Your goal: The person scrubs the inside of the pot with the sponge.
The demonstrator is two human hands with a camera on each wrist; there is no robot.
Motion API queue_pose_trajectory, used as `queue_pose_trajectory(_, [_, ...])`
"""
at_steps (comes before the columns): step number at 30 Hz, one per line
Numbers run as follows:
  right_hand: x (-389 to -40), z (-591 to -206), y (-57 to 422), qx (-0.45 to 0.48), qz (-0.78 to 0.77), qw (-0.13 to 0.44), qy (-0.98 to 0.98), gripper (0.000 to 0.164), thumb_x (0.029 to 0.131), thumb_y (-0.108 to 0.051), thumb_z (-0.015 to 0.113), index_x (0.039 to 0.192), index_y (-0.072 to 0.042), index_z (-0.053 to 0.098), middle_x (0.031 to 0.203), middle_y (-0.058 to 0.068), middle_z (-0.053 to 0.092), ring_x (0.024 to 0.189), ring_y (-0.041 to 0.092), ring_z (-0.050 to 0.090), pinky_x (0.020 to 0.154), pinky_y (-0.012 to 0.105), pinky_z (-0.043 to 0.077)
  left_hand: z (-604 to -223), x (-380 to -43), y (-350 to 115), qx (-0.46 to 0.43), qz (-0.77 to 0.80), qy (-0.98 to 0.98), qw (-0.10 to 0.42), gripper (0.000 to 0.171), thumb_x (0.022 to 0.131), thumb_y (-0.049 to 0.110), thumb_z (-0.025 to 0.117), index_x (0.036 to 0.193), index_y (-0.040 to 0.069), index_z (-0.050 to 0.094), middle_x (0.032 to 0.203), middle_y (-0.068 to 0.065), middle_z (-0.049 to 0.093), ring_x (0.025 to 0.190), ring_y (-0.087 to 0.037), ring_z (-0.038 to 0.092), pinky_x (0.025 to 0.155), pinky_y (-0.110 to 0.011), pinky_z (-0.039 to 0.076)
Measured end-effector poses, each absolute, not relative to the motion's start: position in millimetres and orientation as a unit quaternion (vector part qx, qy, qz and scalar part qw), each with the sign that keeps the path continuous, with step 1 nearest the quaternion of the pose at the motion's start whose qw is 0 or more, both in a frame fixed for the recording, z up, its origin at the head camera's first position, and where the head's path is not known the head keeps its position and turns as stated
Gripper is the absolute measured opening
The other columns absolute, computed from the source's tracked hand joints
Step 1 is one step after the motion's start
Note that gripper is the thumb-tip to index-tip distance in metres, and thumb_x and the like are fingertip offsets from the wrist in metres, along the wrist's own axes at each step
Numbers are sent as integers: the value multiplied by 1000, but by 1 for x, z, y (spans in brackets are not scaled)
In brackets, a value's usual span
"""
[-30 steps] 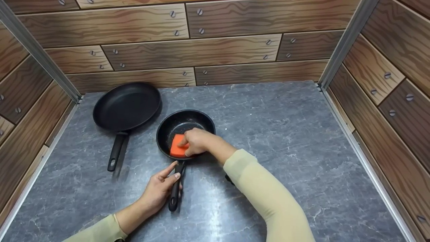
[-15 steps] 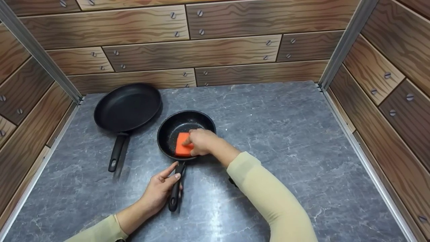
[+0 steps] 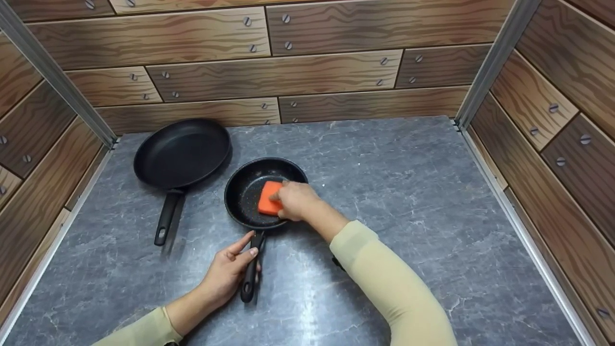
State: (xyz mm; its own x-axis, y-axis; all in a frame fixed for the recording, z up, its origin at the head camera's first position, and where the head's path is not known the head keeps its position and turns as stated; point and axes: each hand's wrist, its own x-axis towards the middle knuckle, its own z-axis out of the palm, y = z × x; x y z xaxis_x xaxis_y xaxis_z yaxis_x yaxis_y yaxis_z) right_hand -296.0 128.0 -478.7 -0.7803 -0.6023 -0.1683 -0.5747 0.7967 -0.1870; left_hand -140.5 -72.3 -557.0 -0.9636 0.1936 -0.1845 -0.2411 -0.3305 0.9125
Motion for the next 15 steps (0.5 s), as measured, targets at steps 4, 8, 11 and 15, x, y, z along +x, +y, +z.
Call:
queue_pose_trajectory(4, [-296, -481, 128, -308, -53, 85, 946, 54, 95, -32, 77, 147, -23, 66, 159, 31, 43, 142, 46, 50, 112, 58, 48, -556, -140, -73, -18, 815, 563, 134, 70, 103, 11, 70, 163, 0, 35, 74, -7, 71, 66, -13, 69, 61, -26, 61])
queue_pose_trajectory(8, [-297, -484, 128, -303, -49, 60, 950, 52, 97, -37, 78, 145, -21, 68, 155, 32, 47, 138, 46, 54, 106, 59, 52, -555, -140, -73, -15, 816, 563, 134, 70, 103, 11, 70, 163, 0, 34, 74, -6, 71, 65, -13, 69, 61, -26, 60])
queue_pose_trajectory(11, [-298, -487, 128, -302, -48, 44, 951, 51, 98, -41, 76, 144, -20, 69, 153, 33, 49, 136, 46, 56, 106, 59, 52, -555, -140, -73, -14, 816, 562, 134, 71, 103, 11, 70, 163, 0, 34, 73, -6, 71, 65, -13, 69, 60, -25, 60])
queue_pose_trajectory(15, [-302, -490, 126, -292, -50, 29, 955, 51, 100, -45, 74, 143, -18, 70, 152, 33, 51, 134, 47, 57, 107, 59, 52, -555, -140, -72, -14, 816, 562, 136, 70, 103, 11, 69, 163, 0, 34, 73, -5, 71, 65, -13, 69, 61, -25, 60])
